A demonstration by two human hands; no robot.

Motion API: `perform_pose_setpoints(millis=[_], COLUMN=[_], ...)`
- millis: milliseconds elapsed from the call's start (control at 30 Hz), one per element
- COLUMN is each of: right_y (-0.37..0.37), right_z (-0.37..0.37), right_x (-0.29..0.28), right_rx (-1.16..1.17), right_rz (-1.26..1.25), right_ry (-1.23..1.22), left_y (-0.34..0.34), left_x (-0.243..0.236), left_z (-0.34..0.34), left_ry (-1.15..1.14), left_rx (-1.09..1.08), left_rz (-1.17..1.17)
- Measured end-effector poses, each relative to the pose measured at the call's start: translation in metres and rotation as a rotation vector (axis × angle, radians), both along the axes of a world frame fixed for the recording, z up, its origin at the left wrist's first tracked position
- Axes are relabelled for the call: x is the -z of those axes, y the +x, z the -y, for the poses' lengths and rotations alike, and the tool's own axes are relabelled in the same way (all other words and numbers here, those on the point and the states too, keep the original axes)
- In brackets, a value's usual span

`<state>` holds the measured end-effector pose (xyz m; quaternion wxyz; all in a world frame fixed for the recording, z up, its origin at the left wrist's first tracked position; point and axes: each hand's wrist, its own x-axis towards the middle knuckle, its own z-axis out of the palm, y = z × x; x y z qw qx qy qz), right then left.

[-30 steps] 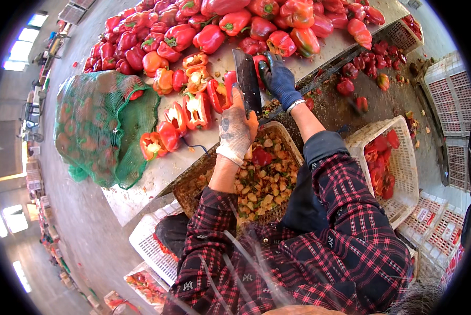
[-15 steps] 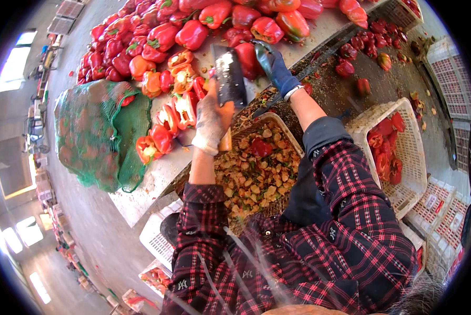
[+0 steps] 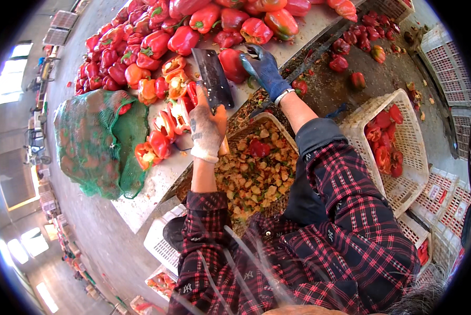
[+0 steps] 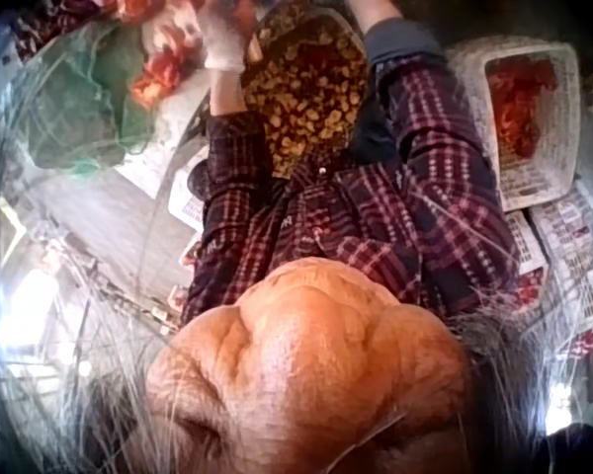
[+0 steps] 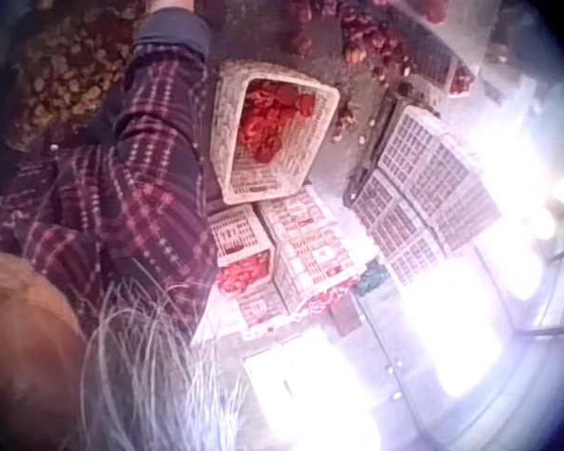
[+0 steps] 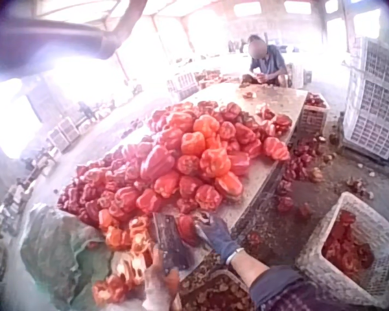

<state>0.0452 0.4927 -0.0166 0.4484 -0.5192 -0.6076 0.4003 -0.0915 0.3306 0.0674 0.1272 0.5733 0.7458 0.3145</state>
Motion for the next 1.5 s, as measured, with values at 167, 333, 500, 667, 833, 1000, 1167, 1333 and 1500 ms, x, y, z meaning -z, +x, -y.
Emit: perform_pose_setpoints(millis=[167,333,500,667,833,1000,1167,1333,1500], right_y=[-0.015,-0.003,0.029,0.041,0.047,0.022,0.008,-0.002,0.017], right_z=[0.023,0.02,0.007,0.009,0.003,0.012,-0.011,-0.024,0.004], right_x=[-0.028,-0.044,-0.057,-0.033,0.004,-0.009,0.001,-0.007,-0.052], right_rx=[-0.148,-0.264,-0.453,-0.159,-0.168,-0.188,-0.111,-0.148,-0.299], right_rz=[0.415,0.552,0.987,0.456,-0.033,0.209,0.391,0.338,0.617], right_ry=[0.039,0.285,0.659,0.23,-0.065,0.096,0.193,0.07,0.12], left_y=[-0.011,-0.008,-0.023,0.006,0.021,0.018,0.016,0.002,0.004], left_x=[0.01,-0.014,0.0,0.001,0.013,0.042,0.022,0.029,-0.004], left_z=[0.004,0.016,0.017,0.021,0.028,0.045,0.053,0.064,0.072], left_ry=[0.051,0.096,0.083,0.029,-0.026,0.045,0.013,0.09,0.073], left_rx=[0.014,-0.052,0.075,0.147,0.173,0.146,0.099,0.082,0.104], left_rz=[0.15,0.648,0.333,0.121,0.214,0.854,0.485,0.493,0.368])
